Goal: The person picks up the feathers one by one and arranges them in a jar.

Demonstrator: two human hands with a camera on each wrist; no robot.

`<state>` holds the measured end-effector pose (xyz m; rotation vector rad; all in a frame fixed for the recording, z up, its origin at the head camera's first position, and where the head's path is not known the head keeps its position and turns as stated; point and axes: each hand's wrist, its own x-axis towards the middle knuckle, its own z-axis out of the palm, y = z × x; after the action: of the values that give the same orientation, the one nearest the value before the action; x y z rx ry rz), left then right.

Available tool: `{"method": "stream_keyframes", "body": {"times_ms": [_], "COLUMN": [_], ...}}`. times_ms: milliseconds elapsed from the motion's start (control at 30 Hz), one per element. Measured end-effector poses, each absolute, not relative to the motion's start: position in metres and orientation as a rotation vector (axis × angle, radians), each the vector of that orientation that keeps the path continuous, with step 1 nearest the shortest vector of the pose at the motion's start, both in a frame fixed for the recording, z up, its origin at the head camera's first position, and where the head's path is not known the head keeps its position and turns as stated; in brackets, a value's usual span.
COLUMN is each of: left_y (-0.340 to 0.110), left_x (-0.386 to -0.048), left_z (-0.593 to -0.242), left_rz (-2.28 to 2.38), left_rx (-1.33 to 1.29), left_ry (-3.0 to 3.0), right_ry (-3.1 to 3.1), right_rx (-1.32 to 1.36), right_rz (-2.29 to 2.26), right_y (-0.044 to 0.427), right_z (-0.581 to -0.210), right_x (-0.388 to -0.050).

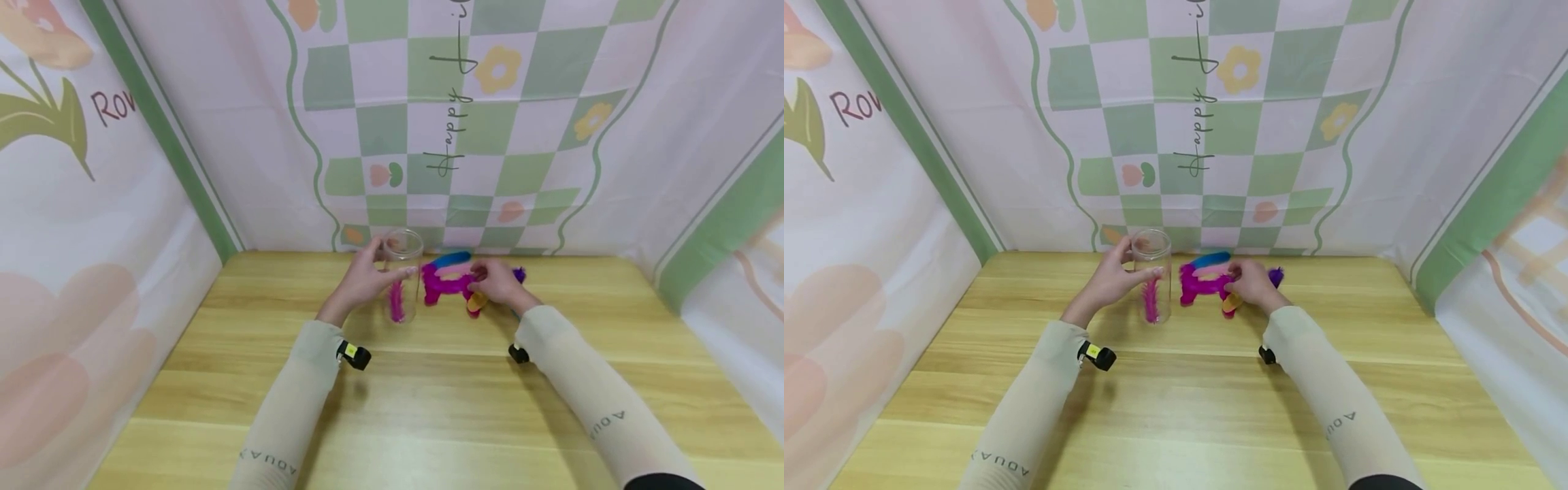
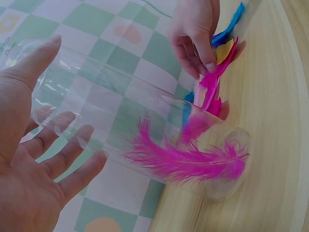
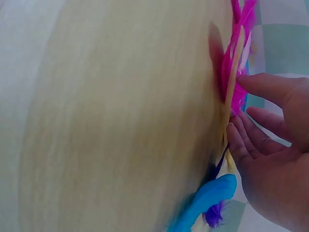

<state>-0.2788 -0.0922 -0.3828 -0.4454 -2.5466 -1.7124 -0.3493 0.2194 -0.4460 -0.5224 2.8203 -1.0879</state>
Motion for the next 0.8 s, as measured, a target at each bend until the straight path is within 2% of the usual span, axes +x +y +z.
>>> {"method": "stream_keyframes", "body": {"times_ms": [800], "left_y": [-0.0925], "left_x": [-0.2795], "left_z": [-0.3832], "left_rz": [-1.68], "left_rx": [-0.439], "left_ry": [-2.57], "right_ry": [2.862], "right_rx": [-0.503], "right_rz": [-1.016], "right_y": [0.2181], "right_z": [-0.4496], "right_x": [-0.3517]}}
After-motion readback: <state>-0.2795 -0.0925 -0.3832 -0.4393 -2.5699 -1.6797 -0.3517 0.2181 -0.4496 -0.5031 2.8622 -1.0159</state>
